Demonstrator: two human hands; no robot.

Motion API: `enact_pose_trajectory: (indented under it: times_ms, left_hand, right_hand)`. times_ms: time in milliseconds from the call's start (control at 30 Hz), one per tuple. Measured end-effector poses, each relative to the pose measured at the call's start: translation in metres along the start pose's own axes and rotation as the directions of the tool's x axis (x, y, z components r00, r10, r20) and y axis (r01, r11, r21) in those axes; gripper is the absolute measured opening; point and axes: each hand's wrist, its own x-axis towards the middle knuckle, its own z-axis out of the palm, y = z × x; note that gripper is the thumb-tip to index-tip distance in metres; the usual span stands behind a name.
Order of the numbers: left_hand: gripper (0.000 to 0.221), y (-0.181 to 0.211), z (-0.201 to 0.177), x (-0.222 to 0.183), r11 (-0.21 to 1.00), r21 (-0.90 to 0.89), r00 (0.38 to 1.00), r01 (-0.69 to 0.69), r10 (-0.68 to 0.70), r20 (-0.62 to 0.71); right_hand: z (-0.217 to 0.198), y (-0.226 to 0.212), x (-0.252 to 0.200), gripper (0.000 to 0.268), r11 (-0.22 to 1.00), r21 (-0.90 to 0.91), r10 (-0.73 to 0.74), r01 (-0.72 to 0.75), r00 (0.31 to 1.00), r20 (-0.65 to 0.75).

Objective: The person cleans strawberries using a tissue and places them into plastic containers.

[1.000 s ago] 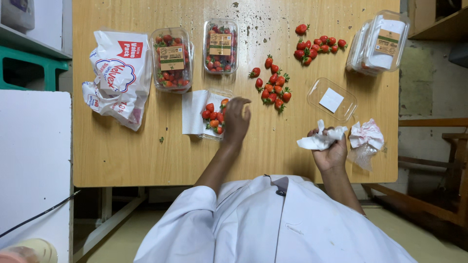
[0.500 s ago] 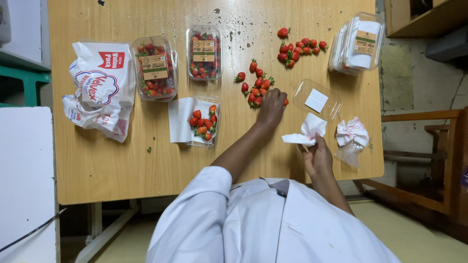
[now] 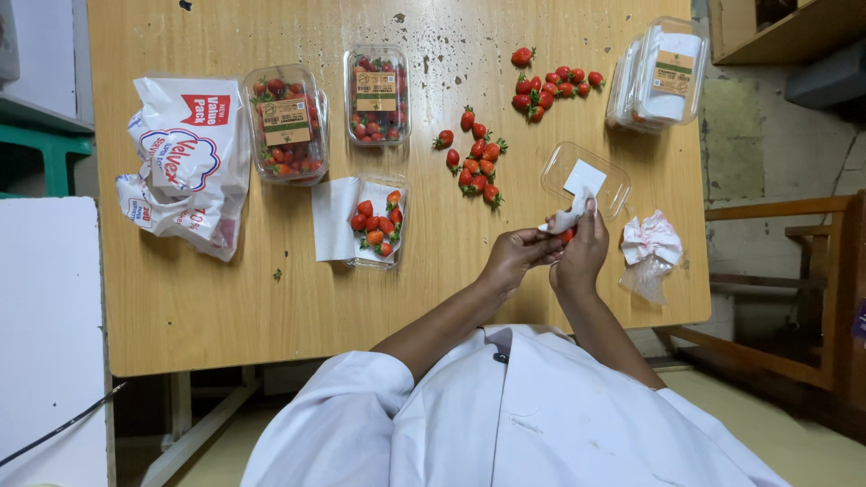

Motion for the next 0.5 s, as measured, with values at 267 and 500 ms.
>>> enact_pose_trajectory:
  times_ms: [267, 500]
  left_hand:
    - [0.013, 0.011, 0.004, -0.009, 1.000, 0.014, 1.000, 0.005, -0.005, -0.029]
    - [0.024, 0.048, 0.027, -0.030, 0.999, 0.026, 0.998, -0.037, 0.038, -0.056]
  right_hand:
    - [-0.002, -0.018, 0.004, 0.031, 0.995, 0.101, -0.013, -0.003, 0.989, 0.150]
    - [-0.007, -0.014, 0.007, 0.024, 0.932, 0.300, 0.159, -0.205, 0.972, 0.173]
